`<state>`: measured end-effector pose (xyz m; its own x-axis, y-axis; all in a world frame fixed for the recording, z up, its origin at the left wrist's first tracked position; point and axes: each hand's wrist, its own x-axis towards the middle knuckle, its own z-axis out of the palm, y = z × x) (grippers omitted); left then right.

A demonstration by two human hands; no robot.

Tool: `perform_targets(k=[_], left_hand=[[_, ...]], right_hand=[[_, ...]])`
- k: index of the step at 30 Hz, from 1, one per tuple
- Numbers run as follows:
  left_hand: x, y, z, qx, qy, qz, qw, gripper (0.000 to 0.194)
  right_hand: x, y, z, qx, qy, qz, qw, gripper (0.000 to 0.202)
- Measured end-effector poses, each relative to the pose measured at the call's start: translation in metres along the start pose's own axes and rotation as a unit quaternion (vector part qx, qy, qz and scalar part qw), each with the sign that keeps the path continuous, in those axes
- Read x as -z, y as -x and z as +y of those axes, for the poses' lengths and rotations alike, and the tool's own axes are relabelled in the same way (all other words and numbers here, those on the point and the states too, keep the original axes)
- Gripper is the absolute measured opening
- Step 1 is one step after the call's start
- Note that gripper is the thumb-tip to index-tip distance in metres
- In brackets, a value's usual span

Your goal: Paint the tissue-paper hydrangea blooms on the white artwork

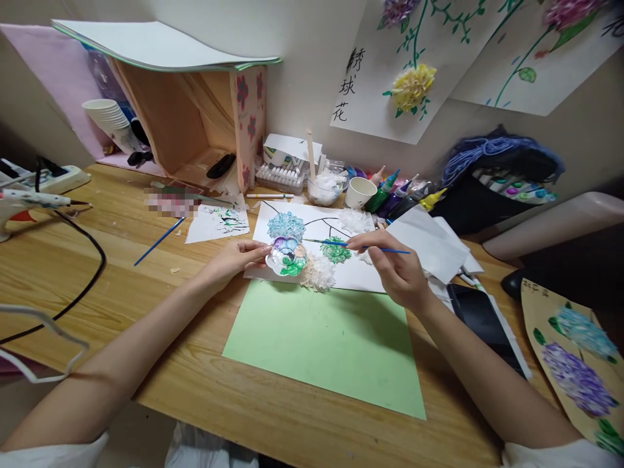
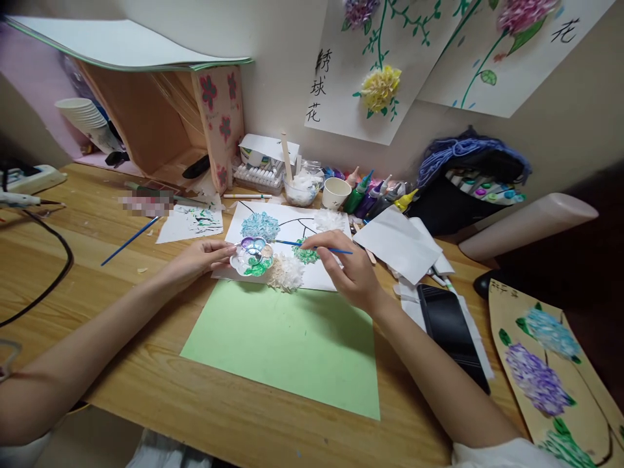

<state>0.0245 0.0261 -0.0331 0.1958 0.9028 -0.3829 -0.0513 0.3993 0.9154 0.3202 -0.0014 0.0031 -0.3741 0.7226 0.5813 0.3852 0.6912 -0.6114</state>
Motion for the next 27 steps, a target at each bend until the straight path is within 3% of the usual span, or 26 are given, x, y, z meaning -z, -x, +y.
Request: perform_targets(k=[2, 17, 23, 27], left_hand=[[0.0002, 0.0007, 0.0000, -0.003, -0.001, -0.006, 1.000, 0.040], [0.0036, -0.0028, -0.0036, -0.009, -0.006, -0.015, 1.000, 0.035], [0.0020, -0.0014, 0.0004, -0.009, -0.007, 0.001, 1.000, 0.041], [0.0025, -0.0017, 0.0003, -0.013, -0.011, 0.007, 1.000, 0.042]], right_hand=[[-0.0019, 0.0008, 0.0007, -0.001, 0.011, -0.026, 1.000, 0.024], [-0.0077, 0.0000, -0.0053, 0.016, 0.031, -0.032, 0.999, 0.023], [0.0000, 0.0018, -0.0081, 0.002, -0.044, 0.107, 0.993, 0.029], [0.0018, 0.0035, -0.0087, 0.006, -0.056, 0.089, 0.994, 0.032]])
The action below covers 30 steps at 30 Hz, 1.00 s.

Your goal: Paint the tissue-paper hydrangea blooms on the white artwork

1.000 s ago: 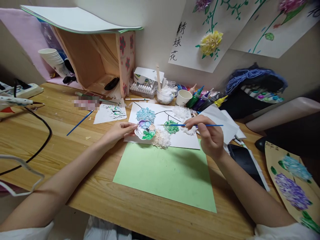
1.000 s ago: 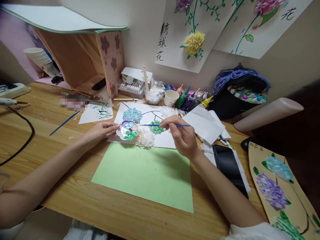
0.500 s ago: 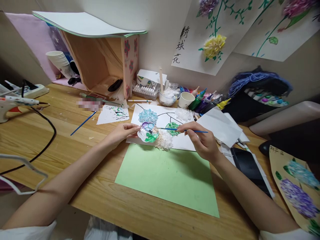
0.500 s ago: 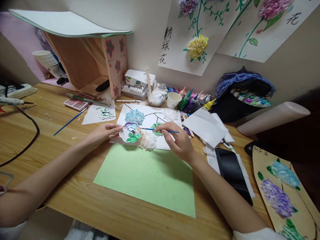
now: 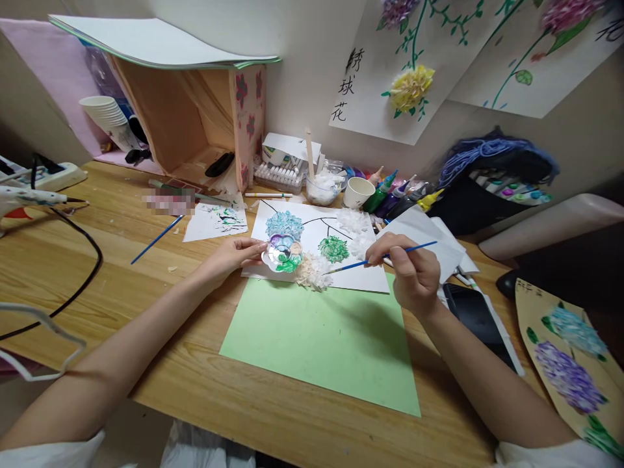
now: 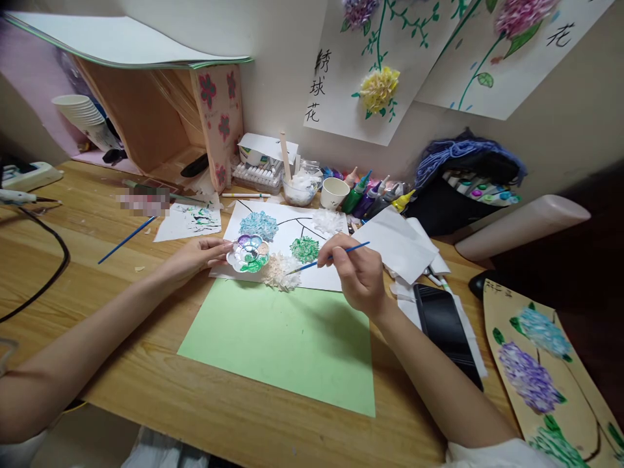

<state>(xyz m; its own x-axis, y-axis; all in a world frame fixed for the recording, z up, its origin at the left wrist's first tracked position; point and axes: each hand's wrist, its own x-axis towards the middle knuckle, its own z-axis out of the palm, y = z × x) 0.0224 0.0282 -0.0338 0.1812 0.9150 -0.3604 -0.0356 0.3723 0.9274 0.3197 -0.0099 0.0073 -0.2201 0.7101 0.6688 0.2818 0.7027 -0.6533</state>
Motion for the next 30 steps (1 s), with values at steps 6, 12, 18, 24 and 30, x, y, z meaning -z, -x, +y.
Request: perform_targets(k=[6, 12, 18, 24, 30], left_hand=[[0.0000, -0.0002, 0.0006, 0.000, -0.009, 0.006, 1.000, 0.042], [0.0009, 0.0003, -0.0003, -0.005, -0.008, -0.006, 1.000, 0.039], [0.0017, -0.0004, -0.0013, -0.003, 0.000, -0.007, 1.000, 0.040], [0.0013, -0.0006, -0.0017, -0.006, -0.009, -0.003, 1.000, 0.042], [-0.0007, 0.0010, -0.0008, -0.003, -0.013, -0.005, 1.000, 0.043]], right_hand=[[-0.0051, -0.0002, -0.0007, 0.016, 0.068, -0.092, 0.993, 0.029], [-0.0043, -0.0009, -0.0011, 0.037, 0.067, -0.086, 0.993, 0.028], [-0.0030, -0.0019, -0.0023, 0.050, 0.083, -0.089, 0.991, 0.028], [-0.0025, -0.0007, -0.0019, 0.045, 0.079, -0.102, 0.991, 0.027], [-0.0041, 0.0010, -0.0009, 0.038, 0.055, -0.041, 0.997, 0.023]])
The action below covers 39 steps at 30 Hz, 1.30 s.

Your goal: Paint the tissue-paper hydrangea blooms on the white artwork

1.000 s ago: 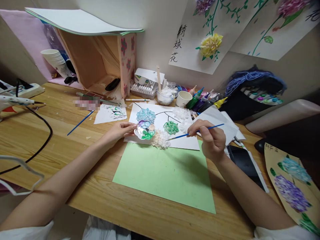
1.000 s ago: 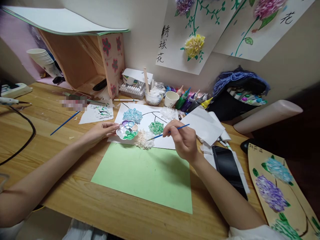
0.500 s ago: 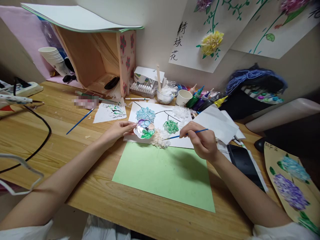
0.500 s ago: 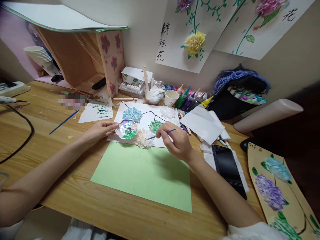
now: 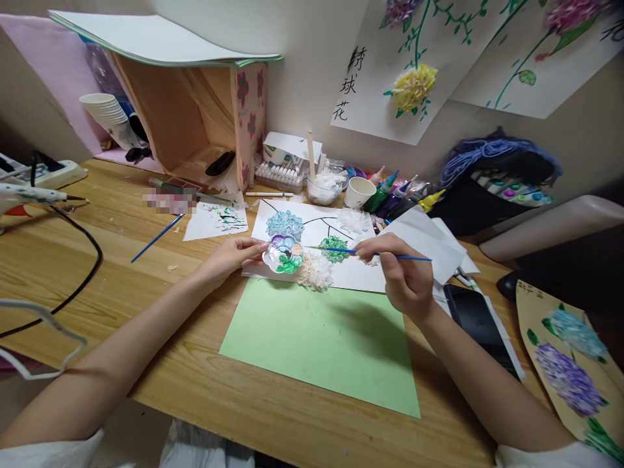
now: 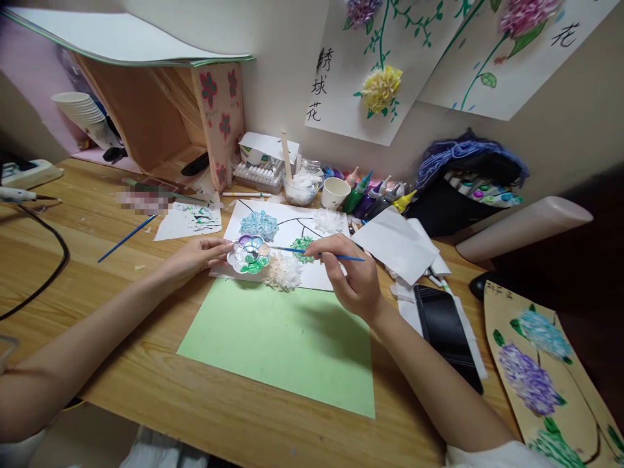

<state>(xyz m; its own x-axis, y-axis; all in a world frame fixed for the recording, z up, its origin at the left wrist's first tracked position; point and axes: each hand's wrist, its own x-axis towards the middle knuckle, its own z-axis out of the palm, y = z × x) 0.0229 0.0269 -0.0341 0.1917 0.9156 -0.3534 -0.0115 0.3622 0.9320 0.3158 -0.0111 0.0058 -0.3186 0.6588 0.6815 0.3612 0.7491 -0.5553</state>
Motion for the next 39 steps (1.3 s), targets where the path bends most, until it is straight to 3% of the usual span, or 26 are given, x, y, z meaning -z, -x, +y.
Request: perform_targets(k=[5, 16, 20, 24, 27, 34, 39], left_hand=[[0.000, -0.001, -0.002, -0.003, -0.004, -0.016, 1.000, 0.044], [-0.002, 0.001, 0.000, 0.001, -0.009, -0.003, 1.000, 0.045], [-0.003, 0.001, 0.001, 0.004, -0.002, -0.006, 1.000, 0.042], [-0.002, 0.000, -0.001, 0.007, 0.011, -0.007, 1.000, 0.038], [-0.001, -0.001, -0.002, 0.006, 0.013, -0.009, 1.000, 0.038], [0.002, -0.002, -0.003, -0.002, 0.013, -0.011, 1.000, 0.038], [0.003, -0.002, -0.004, -0.003, 0.009, -0.014, 1.000, 0.038]], right_hand=[[-0.007, -0.004, -0.002, 0.027, 0.039, -0.072, 0.996, 0.022], [-0.008, -0.005, -0.003, 0.020, 0.041, -0.057, 0.997, 0.023], [-0.005, -0.006, -0.001, 0.014, 0.046, -0.081, 0.996, 0.022], [0.002, -0.004, 0.000, -0.041, -0.002, 0.012, 0.999, 0.025], [0.006, -0.003, 0.000, -0.029, -0.024, 0.056, 0.998, 0.026], [0.004, -0.003, -0.003, 0.025, -0.015, -0.060, 0.998, 0.026], [-0.001, -0.007, -0.009, 0.057, 0.029, -0.099, 0.993, 0.025]])
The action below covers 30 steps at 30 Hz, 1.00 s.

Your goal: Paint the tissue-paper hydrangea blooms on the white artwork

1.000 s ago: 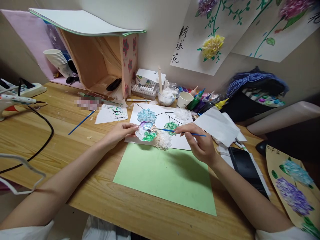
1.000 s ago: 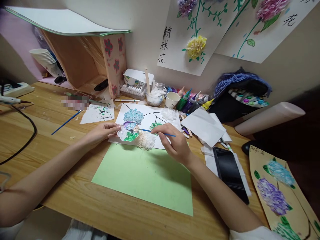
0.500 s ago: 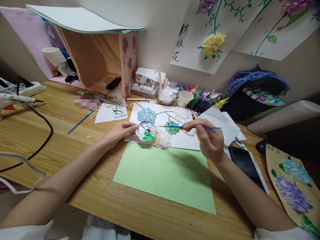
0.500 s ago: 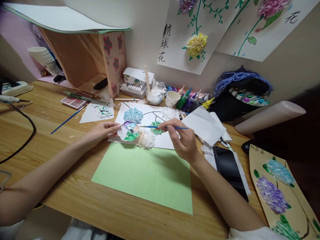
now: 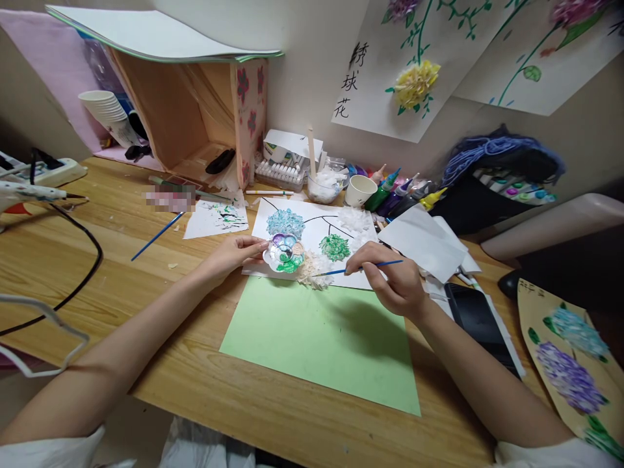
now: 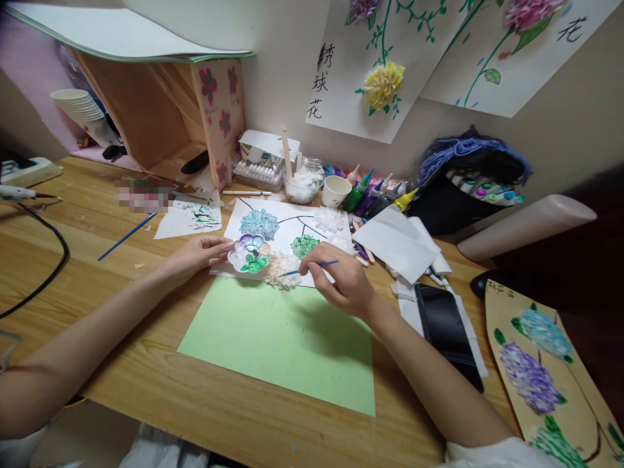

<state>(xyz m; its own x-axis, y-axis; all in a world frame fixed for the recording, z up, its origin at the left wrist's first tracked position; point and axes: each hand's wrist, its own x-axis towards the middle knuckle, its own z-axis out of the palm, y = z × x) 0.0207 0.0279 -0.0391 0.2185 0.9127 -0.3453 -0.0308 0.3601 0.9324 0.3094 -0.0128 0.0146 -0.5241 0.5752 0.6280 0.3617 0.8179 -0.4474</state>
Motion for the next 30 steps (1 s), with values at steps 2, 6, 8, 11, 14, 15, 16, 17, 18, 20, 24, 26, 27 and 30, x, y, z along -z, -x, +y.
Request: perform_targets(k=[2, 6, 8, 11, 14, 15, 16, 17, 18, 20, 24, 26, 27, 30], left_hand=[[0.0002, -0.0002, -0.0002, 0.002, 0.000, 0.001, 1.000, 0.040], [-0.0006, 0.0002, 0.0007, 0.003, -0.001, 0.007, 1.000, 0.042], [-0.0012, 0.0008, 0.0015, 0.005, 0.000, 0.005, 1.000, 0.042], [-0.0016, 0.0013, 0.0019, 0.008, 0.004, 0.006, 1.000, 0.041], [-0.0011, 0.0004, 0.0011, 0.009, 0.008, 0.006, 1.000, 0.040], [-0.0009, 0.0000, 0.0007, 0.009, 0.009, 0.004, 1.000, 0.040], [-0.0007, -0.0004, 0.0004, 0.009, 0.010, 0.002, 1.000, 0.039], [-0.0007, -0.0006, 0.0003, 0.010, 0.010, 0.001, 1.000, 0.039], [-0.0008, -0.0006, 0.0003, 0.010, 0.009, 0.001, 1.000, 0.040], [-0.0012, -0.0003, 0.0007, 0.011, 0.006, 0.004, 1.000, 0.041], [-0.0018, 0.0007, 0.0019, 0.009, -0.001, 0.004, 1.000, 0.040], [-0.0018, 0.0004, 0.0020, 0.008, -0.001, 0.003, 1.000, 0.039], [-0.0018, 0.0003, 0.0020, 0.007, 0.001, 0.002, 1.000, 0.039], [-0.0020, 0.0002, 0.0027, 0.007, 0.003, 0.004, 1.000, 0.039]], right_hand=[[-0.0004, -0.0008, -0.0006, 0.009, 0.014, -0.004, 1.000, 0.024], [-0.0008, -0.0001, 0.0000, 0.014, 0.007, 0.009, 1.000, 0.022], [-0.0016, 0.0003, 0.0004, 0.022, 0.009, 0.000, 1.000, 0.021], [-0.0027, 0.0004, 0.0005, 0.033, 0.027, -0.008, 0.999, 0.020], [-0.0027, 0.0002, 0.0002, 0.032, 0.030, 0.005, 0.999, 0.020], [-0.0025, 0.0001, 0.0001, 0.033, 0.028, 0.005, 0.999, 0.020], [-0.0024, 0.0000, 0.0001, 0.034, 0.026, 0.001, 0.999, 0.020], [-0.0023, -0.0001, 0.0000, 0.036, 0.026, -0.005, 0.999, 0.020], [-0.0023, -0.0003, -0.0001, 0.038, 0.028, -0.011, 0.999, 0.019], [-0.0024, -0.0006, -0.0005, 0.041, 0.032, -0.014, 0.999, 0.018], [-0.0030, -0.0008, -0.0013, 0.044, 0.024, 0.008, 0.999, 0.019], [-0.0034, -0.0004, -0.0012, 0.044, 0.024, 0.000, 0.999, 0.019], [-0.0036, -0.0002, -0.0010, 0.043, 0.028, -0.007, 0.999, 0.019], [-0.0035, 0.0002, -0.0004, 0.037, 0.038, -0.010, 0.999, 0.019]])
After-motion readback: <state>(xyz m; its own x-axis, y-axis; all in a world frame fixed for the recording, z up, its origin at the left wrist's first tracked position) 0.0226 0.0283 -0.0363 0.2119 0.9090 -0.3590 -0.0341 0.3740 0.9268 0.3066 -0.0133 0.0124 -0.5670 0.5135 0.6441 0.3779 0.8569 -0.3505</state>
